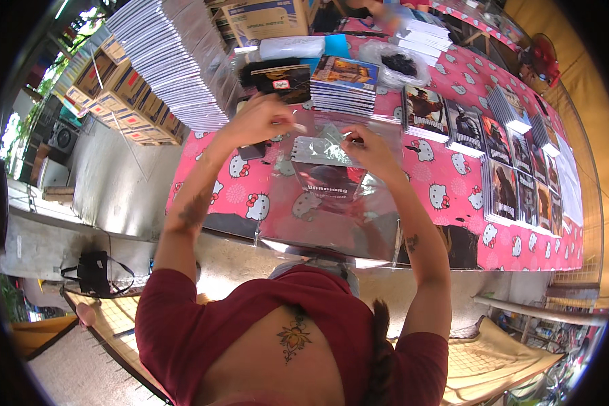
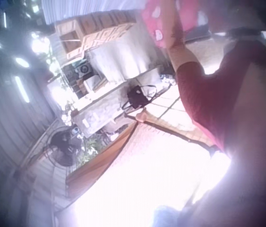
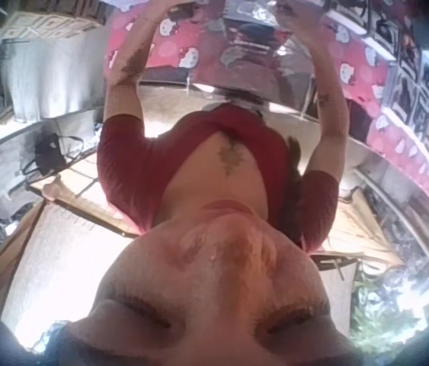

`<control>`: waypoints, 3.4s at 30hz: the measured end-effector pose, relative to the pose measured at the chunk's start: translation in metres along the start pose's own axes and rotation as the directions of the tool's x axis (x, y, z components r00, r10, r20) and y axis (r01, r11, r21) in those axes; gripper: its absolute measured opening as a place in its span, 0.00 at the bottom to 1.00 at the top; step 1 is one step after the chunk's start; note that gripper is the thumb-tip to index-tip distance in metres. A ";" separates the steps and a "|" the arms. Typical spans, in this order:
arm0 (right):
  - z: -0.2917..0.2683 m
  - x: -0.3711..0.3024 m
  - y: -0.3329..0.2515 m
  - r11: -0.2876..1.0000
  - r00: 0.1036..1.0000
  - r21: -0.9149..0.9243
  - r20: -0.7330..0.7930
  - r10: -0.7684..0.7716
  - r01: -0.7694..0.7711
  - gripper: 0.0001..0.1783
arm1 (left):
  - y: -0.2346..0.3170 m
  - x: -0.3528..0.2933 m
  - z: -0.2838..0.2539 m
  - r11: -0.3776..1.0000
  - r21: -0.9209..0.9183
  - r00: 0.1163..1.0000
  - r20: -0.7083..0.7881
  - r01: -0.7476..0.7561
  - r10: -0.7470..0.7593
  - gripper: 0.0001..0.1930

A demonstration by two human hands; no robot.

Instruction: The person places stacks of books into clear plastic bags, tapes them shut, and organizes the packaged books on a table.

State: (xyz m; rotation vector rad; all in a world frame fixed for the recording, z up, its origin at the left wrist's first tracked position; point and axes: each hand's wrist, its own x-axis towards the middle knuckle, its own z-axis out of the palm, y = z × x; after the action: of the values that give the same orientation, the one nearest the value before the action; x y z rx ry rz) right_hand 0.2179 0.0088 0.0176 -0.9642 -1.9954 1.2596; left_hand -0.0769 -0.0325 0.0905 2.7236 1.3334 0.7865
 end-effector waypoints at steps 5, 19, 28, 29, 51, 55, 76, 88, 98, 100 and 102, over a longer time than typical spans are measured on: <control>-0.004 -0.002 -0.002 0.998 0.999 0.020 -0.005 0.052 -0.052 0.20 | -0.009 0.113 0.040 0.995 -0.031 0.629 0.776 0.095 -0.036 0.15; 0.109 -0.086 -0.064 0.905 0.892 -0.263 0.398 -0.215 0.335 0.18 | 0.033 0.023 0.090 0.995 0.083 0.992 0.100 0.063 -0.071 0.41; 0.217 -0.058 0.094 -0.364 0.941 0.868 0.329 -0.086 -0.337 0.44 | 0.077 0.027 0.074 0.982 0.064 0.954 0.230 0.180 -0.190 0.37; 0.208 -0.057 0.093 -0.246 0.971 0.940 0.238 -0.031 -0.238 0.42 | 0.078 0.023 0.071 0.957 0.011 0.938 0.197 0.290 -0.286 0.38; -0.029 -0.059 -0.044 0.964 0.850 -0.038 -0.465 -0.250 0.262 0.20 | -0.011 -0.076 0.077 0.611 -0.395 0.343 -0.566 0.686 -0.750 0.19; 0.003 -0.062 -0.108 0.707 0.780 -0.596 -0.204 -0.591 0.380 0.21 | -0.114 -0.173 0.114 0.317 -0.615 0.275 -0.166 0.722 -0.947 0.19; 0.055 -0.025 -0.117 0.583 0.893 -0.735 0.069 -0.444 0.346 0.23 | 0.022 -0.068 0.032 0.631 -0.766 0.922 -0.151 0.119 -0.357 0.12; -0.038 -0.076 -0.026 0.917 0.888 -0.354 -0.342 -0.308 0.182 0.37 | 0.031 -0.013 0.020 0.902 -0.417 0.964 -0.267 -0.114 -0.002 0.06; -0.001 -0.054 -0.002 0.666 0.863 -0.558 0.227 -0.451 0.495 0.28 | 0.043 0.028 0.099 0.948 -0.271 0.983 -0.114 -0.168 0.142 0.08; -0.001 -0.054 -0.002 0.675 0.870 -0.558 0.221 -0.440 0.483 0.31 | 0.045 0.027 0.106 0.946 -0.311 0.992 -0.110 -0.094 0.062 0.17; 0.001 -0.056 -0.012 0.688 0.872 -0.546 0.199 -0.447 0.477 0.36 | 0.045 0.026 0.111 0.956 -0.295 0.997 -0.069 0.004 -0.026 0.26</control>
State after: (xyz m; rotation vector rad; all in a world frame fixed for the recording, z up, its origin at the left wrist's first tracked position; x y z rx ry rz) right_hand 0.2457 -0.0406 0.0228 -0.5991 -2.5203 0.3841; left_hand 0.0180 -0.0189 0.0148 2.4723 1.1394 1.0008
